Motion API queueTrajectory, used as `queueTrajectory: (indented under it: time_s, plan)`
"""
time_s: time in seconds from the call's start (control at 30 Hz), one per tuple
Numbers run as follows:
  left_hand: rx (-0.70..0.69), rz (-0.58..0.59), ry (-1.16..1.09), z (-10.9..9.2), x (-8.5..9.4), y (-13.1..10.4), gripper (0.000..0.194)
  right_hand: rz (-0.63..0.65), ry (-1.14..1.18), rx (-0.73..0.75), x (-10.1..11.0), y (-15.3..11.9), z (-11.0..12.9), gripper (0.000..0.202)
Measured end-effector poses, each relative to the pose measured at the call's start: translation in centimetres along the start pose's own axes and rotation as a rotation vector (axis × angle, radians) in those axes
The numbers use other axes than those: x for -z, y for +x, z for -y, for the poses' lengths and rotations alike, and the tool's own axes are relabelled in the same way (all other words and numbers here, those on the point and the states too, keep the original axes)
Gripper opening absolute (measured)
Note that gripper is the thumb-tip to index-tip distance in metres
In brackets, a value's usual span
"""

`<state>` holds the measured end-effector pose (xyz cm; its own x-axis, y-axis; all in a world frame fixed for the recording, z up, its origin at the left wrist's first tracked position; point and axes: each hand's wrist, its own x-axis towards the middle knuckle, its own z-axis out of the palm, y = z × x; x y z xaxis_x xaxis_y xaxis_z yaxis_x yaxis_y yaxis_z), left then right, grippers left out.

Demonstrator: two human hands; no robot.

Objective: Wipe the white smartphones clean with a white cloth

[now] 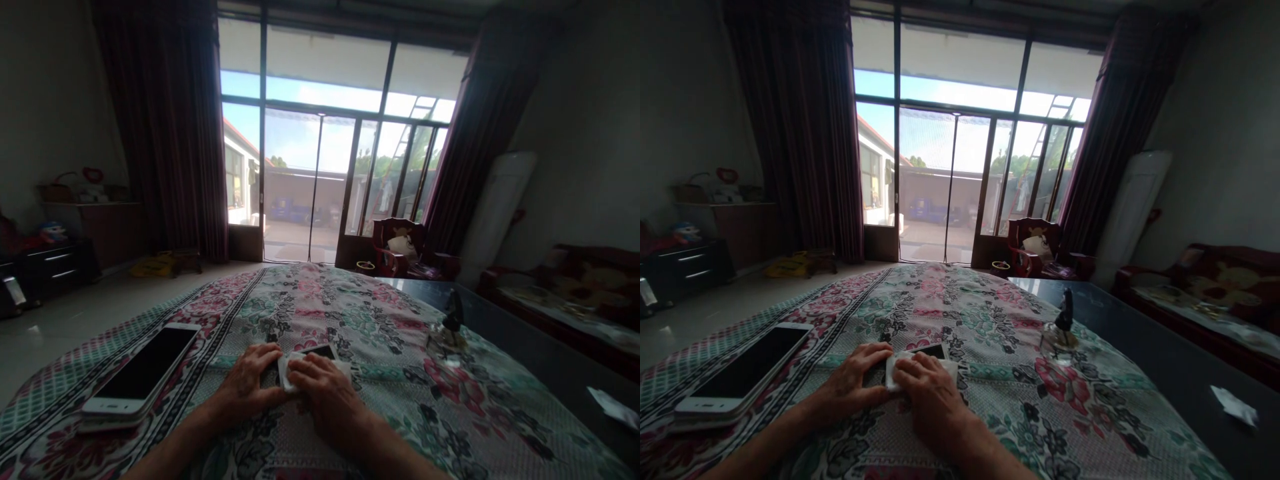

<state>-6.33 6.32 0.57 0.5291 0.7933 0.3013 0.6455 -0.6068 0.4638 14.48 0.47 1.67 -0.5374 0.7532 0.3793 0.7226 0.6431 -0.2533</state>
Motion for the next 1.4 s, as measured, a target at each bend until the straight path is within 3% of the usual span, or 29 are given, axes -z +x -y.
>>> queueTrajectory:
  time_s: [0.07, 0.3, 0.57, 0.67, 0.9, 1.2, 1.3, 1.4]
  plan:
    - [-0.005, 0.004, 0.002, 0.2, -0.1, 0.0, 0.058, -0.010, 0.000, -0.024, 0.2, 0.1, -0.3, 0.037]
    - [-0.017, 0.006, 0.007, 0.4, -0.1, 0.1, 0.053, -0.103, -0.131, -0.346, 1.6, -0.2, -3.2, 0.040]
    - [-0.048, -0.031, 0.016, 0.9, -0.9, -0.3, 0.054, -0.009, 0.026, -0.002, -0.1, 0.4, 0.1, 0.040]
    - [-0.042, -0.010, 0.014, 0.9, -0.8, -0.3, 0.054, -0.026, 0.014, -0.040, 0.5, 0.2, -0.4, 0.040]
    - [-0.028, 0.023, 0.010, 0.2, -0.2, -0.2, 0.055, -0.120, -0.139, -0.355, 1.7, -0.6, -3.1, 0.044]
    - [-0.036, -0.009, 0.013, 1.0, -0.8, -0.2, 0.055, -0.009, 0.000, -0.009, 0.4, -0.4, 1.0, 0.035]
    - [-0.027, 0.015, 0.011, 0.9, -0.6, -0.3, 0.054, -0.039, -0.013, -0.043, 1.1, -0.4, -0.1, 0.033]
    - [-0.034, 0.024, 0.009, 0.8, -0.4, -0.2, 0.054, -0.107, -0.073, -0.177, 2.1, -1.1, -2.4, 0.036]
